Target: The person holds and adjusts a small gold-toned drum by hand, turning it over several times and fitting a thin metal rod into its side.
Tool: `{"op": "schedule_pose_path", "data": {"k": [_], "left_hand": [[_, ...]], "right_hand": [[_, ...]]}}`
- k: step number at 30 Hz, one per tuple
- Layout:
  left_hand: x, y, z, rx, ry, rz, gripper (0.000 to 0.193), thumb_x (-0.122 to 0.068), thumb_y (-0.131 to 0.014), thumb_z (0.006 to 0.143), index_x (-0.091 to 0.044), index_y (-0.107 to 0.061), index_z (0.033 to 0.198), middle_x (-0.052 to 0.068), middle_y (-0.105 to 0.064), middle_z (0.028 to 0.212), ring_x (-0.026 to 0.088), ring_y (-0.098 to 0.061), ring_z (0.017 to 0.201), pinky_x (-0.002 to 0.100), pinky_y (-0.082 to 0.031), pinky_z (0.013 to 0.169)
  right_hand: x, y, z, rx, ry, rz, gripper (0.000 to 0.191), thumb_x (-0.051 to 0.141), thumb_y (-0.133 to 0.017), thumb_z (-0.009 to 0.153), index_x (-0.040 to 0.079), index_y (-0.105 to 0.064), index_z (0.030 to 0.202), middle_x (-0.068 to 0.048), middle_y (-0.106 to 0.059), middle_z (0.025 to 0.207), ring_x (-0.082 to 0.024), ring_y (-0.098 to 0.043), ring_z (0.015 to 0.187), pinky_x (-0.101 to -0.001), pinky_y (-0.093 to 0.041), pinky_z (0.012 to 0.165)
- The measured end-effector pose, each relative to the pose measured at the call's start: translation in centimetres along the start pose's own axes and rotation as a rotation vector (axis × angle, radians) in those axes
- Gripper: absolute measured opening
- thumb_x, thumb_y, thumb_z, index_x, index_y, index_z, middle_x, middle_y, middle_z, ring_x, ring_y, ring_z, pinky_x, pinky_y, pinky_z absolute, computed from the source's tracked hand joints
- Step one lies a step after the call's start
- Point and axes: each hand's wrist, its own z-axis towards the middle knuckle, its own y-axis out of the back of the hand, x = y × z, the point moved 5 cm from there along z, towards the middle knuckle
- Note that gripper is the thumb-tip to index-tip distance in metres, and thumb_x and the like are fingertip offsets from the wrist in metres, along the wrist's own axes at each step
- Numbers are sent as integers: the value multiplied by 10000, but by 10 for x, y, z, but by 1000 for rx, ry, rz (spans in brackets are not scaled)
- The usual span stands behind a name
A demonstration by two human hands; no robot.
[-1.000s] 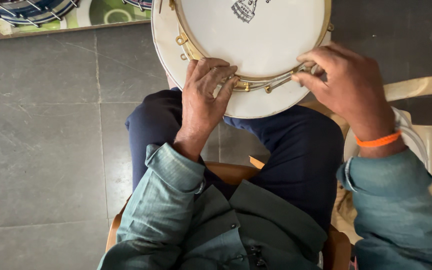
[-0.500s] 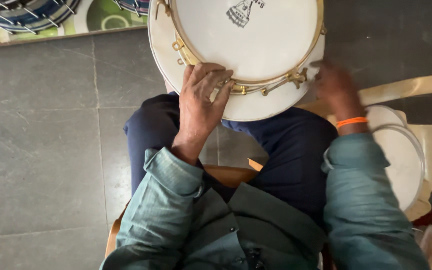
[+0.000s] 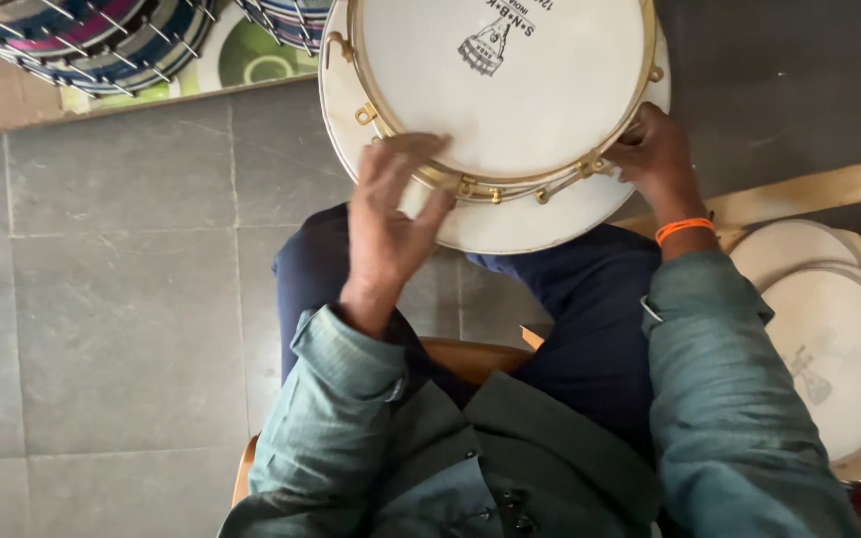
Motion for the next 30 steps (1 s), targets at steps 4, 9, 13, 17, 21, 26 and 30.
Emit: {"op": "schedule_pose_path", "data": {"k": [4,9,13,17,21,26,30], "left_hand": [[46,28,7,-228,100,-46,407,34,-750,926,-85,-677,1308,64,-659,1141,146,-626,919,291,-588,792],[156,50,38,-327,390,-10,295,11,-604,975,-77,-716,1234,86,-733,1070,132,-599,779,270,-548,641],[222,26,53,-105,457,210,317,-105,-641,886,-40,-722,1185,151,-748,1086,250,-718,971,376,-564,873],[262,-1,52,93,616,297,319,-205,-649,897,-11,-708,1143,215,-730,1066,336,-708,988,441,-543,892],[267,0,61,11,538,388,258,-187,-663,878,1,-747,1034,247,-712,1001,413,-669,928,505,-524,813],[277,3,56,178,671,111,210,-170,-652,900,29,-719,912,177,-725,718,255,-711,585,389,-569,511],[283,13,42,374,794,-11,252,-206,-685,953,30,-750,893,147,-734,726,167,-700,549,293,-560,471]], "right_hand": [[-22,15,1,-94,65,193,120,25,-686,965,33,-592,1039,-58,-682,854,-100,-660,691,-275,-540,522],[-66,56,-14,-453,-213,726,140,88,-522,926,188,-577,1006,19,-608,756,-109,-610,561,-268,-519,451],[-68,52,-35,-211,-254,263,192,170,-578,943,79,-701,1060,-32,-636,810,-129,-563,633,-310,-445,489],[-65,38,-51,71,-288,-26,356,336,-736,947,19,-761,1104,-79,-622,809,-158,-543,682,-349,-456,562],[-68,21,-52,257,-358,-50,408,350,-775,887,-31,-753,1032,-80,-727,812,-170,-650,731,-321,-518,677],[-81,18,-44,262,-263,-74,375,324,-758,902,-33,-782,1014,-70,-661,767,-170,-576,713,-334,-466,651],[-94,23,-35,177,-207,125,390,336,-746,937,-54,-742,956,-41,-676,776,-135,-588,714,-294,-471,644]]}}
